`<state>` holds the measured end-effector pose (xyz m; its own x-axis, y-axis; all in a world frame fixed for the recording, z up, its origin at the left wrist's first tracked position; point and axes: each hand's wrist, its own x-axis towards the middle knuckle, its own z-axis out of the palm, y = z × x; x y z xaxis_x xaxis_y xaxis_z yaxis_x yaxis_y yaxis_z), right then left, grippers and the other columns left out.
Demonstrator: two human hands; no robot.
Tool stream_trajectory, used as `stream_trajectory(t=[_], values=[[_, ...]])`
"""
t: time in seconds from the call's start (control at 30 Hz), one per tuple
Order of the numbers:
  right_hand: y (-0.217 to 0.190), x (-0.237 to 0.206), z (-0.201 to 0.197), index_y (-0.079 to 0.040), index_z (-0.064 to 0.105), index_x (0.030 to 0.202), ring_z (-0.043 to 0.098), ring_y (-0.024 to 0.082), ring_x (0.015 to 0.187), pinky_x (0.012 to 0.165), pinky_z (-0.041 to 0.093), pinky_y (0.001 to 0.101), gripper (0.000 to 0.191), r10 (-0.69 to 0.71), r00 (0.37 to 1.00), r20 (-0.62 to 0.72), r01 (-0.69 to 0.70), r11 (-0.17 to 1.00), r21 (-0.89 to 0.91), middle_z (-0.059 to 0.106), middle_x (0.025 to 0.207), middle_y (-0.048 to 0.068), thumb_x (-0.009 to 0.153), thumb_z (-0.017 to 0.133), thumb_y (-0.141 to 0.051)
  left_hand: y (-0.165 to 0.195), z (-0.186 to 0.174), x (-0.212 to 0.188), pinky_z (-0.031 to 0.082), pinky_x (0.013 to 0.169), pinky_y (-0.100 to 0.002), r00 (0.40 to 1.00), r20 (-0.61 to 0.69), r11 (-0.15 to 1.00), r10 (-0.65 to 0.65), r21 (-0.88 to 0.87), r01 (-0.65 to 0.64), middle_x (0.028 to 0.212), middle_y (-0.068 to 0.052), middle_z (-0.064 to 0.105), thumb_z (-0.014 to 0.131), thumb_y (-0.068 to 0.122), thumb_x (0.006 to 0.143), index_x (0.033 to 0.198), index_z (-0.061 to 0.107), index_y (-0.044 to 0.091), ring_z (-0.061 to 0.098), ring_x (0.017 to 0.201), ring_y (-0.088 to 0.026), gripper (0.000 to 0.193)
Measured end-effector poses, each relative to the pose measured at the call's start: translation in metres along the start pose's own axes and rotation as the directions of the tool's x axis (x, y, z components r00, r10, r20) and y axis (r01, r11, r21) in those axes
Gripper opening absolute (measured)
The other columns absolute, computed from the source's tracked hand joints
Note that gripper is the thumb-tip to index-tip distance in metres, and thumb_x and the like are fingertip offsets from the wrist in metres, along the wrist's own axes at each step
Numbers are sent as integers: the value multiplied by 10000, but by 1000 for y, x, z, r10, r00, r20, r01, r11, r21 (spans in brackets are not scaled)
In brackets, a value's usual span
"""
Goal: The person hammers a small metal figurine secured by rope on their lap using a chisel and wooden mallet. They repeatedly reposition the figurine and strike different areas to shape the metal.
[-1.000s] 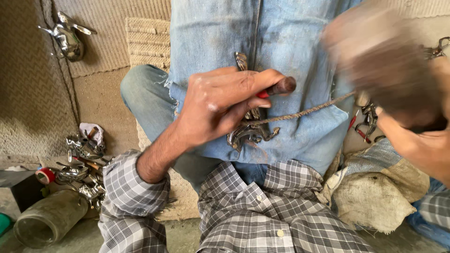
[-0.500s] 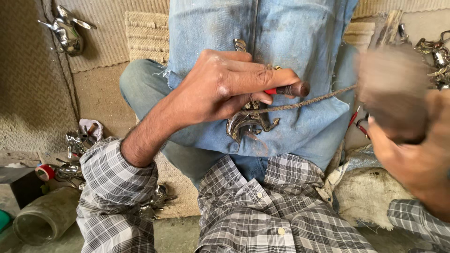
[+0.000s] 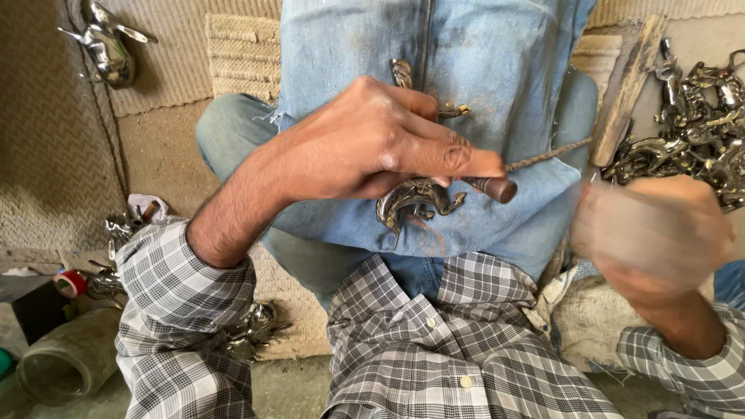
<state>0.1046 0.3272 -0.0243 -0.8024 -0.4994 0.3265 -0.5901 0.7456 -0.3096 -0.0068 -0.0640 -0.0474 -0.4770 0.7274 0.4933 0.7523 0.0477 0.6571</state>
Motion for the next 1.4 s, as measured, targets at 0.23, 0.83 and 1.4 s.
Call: stream_trajectory(t=[0.23,0.83,1.4], values=[[14,-8,21,-270,160,1726,622,253,792,695,513,365,909,-41,999,-33,41,999,-5,607,1051,129,1034,661,42,12,-5,12,569,760,-381,993,-71,995,-89,42,92,1136,-44,824,684,-173,753,1361,672,126,731,772,-217,677],[26,15,-12,-159,327,1612,494,255,693,608,365,386,719,62,993,104,-58,998,-41,524,912,152,1030,680,73,35,20,-11,580,832,-293,879,-385,955,-283,-23,297,1171,-5,749,818,51,1021,1344,622,93,746,976,-182,380],[17,90,-39,108,579,1353,661,273,874,762,532,345,416,-147,916,373,203,973,-114,658,1095,248,949,622,23,41,45,-18,483,650,-297,802,-557,942,-214,98,320,1188,-53,754,791,-45,968,1313,632,66,655,741,-171,396]])
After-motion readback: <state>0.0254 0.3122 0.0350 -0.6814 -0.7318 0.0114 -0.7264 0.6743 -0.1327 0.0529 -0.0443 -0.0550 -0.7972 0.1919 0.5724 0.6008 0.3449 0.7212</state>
